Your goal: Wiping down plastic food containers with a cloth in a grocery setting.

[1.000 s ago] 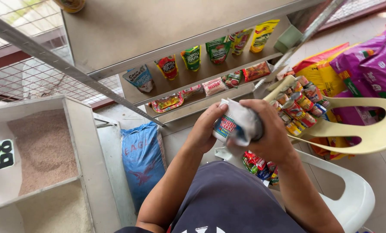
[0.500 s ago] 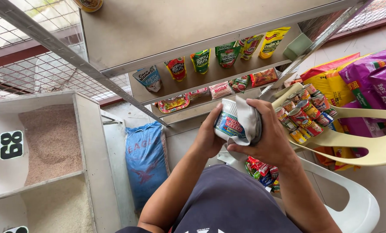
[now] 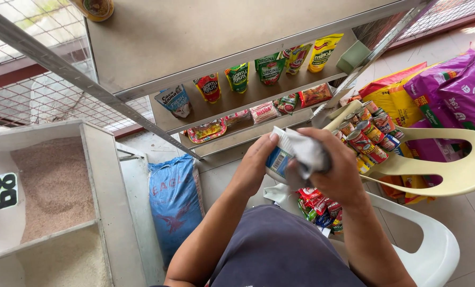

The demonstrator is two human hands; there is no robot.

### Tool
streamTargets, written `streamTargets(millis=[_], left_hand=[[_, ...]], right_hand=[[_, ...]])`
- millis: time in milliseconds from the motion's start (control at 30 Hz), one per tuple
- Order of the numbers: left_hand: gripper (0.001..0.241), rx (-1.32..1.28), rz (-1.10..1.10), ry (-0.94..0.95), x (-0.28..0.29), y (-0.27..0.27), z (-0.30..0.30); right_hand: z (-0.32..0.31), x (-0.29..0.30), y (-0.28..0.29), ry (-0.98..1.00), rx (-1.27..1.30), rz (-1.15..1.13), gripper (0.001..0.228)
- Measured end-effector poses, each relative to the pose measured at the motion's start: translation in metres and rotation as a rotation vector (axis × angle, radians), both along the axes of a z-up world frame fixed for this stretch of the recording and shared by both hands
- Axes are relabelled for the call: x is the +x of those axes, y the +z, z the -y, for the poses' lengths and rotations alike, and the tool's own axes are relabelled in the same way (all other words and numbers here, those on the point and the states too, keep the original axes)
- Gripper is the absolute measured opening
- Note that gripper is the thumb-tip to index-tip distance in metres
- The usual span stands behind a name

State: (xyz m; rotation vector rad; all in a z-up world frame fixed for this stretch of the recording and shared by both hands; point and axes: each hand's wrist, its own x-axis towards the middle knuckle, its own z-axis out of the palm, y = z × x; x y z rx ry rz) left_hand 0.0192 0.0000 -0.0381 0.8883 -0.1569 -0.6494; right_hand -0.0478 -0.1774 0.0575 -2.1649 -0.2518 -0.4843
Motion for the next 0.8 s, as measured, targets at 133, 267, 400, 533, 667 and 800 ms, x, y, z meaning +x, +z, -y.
streamTargets(millis=[133, 267, 400, 533, 667, 800], left_hand=[[0.043, -0.001, -0.077, -0.066, -0.005, 0.017, 0.001], [0.045, -0.06, -0.146, -0.093, -0.003, 0.011, -0.006], [0.054, 0.038, -0.068, -0.17, -0.002, -0.022, -0.013], [0.058, 0.138, -0.017, -0.151, -0.006, -0.02, -0.01], [0.056, 0.074, -0.091, -0.127, -0.01, 0.005, -0.014], [0.055, -0.024, -0.217, -0.068, -0.006, 0.031, -0.026]], right_hand=[[0.0, -0.005, -0.017, -0.336, 0.107, -0.091, 0.039], [-0.026, 0.0, 0.031, -0.108, -0.132, 0.139, 0.062], [-0.033, 0.003, 0.035, -0.002, -0.225, 0.145, 0.072], [-0.013, 0.001, -0.023, -0.247, -0.006, -0.03, 0.048], [-0.033, 0.007, -0.001, -0.322, -0.052, -0.006, 0.054], [-0.069, 0.008, 0.036, -0.181, -0.436, 0.204, 0.076]])
